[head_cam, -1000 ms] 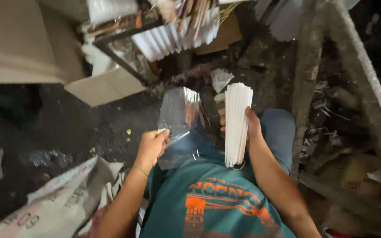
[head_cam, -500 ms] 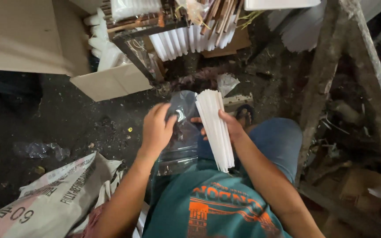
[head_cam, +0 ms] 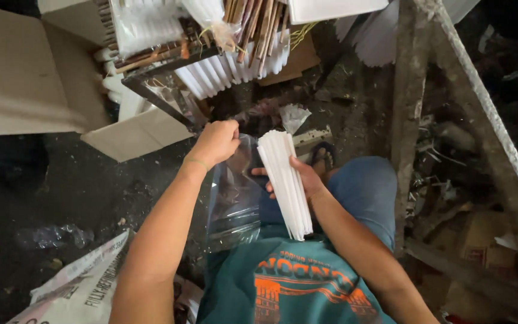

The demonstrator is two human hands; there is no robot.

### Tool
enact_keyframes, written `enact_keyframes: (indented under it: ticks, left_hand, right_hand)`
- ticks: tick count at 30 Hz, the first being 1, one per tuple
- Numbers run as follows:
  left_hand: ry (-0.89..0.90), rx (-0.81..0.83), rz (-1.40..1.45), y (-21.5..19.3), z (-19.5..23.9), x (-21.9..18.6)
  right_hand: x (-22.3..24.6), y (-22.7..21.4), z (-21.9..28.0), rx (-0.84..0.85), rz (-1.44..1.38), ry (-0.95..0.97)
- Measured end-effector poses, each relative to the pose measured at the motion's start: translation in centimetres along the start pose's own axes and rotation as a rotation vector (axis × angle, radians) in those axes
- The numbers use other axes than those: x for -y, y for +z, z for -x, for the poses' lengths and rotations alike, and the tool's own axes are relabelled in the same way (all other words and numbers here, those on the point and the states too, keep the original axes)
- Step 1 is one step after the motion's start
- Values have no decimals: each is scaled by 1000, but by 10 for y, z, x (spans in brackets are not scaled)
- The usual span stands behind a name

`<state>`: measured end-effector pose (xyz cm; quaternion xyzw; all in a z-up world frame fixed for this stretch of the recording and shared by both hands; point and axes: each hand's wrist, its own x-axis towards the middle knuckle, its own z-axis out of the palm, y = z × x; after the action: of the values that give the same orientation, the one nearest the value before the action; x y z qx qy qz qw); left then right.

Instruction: Packaging bundles of white candles into clear plastic sleeves and securing them.

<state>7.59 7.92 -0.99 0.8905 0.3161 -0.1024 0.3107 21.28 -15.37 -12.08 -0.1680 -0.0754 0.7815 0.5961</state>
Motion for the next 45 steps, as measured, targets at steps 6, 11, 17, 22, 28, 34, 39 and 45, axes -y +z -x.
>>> enact_keyframes:
  ticks: [6,11,17,22,28,34,39,45]
  left_hand:
    - [15,-135,21,-47,41,-46]
    - [220,-317,5,-63,57,-97]
    - [374,-447,413,-36,59,-145]
    - [240,-390,785,14,63,-173]
    - [382,-408,721,20,62,-151]
    - [427,-528,128,34,58,-125]
    - [388,-457,209,20,69,-135]
    - [468,-533,128,51,46,-130]
  right_hand:
    - [41,11,35,-61,-31,-156]
    - [70,84,65,-21,28,-350]
    - [64,132,91,-62,44,-615]
    - [37,127,106,-430,-114,-559]
    - [46,121,115,-464,22,-599]
    - [58,105,112,-210,197,-649]
    - [70,87,123,-185,169,-464]
    - [30,91,143,-144,-53,-94]
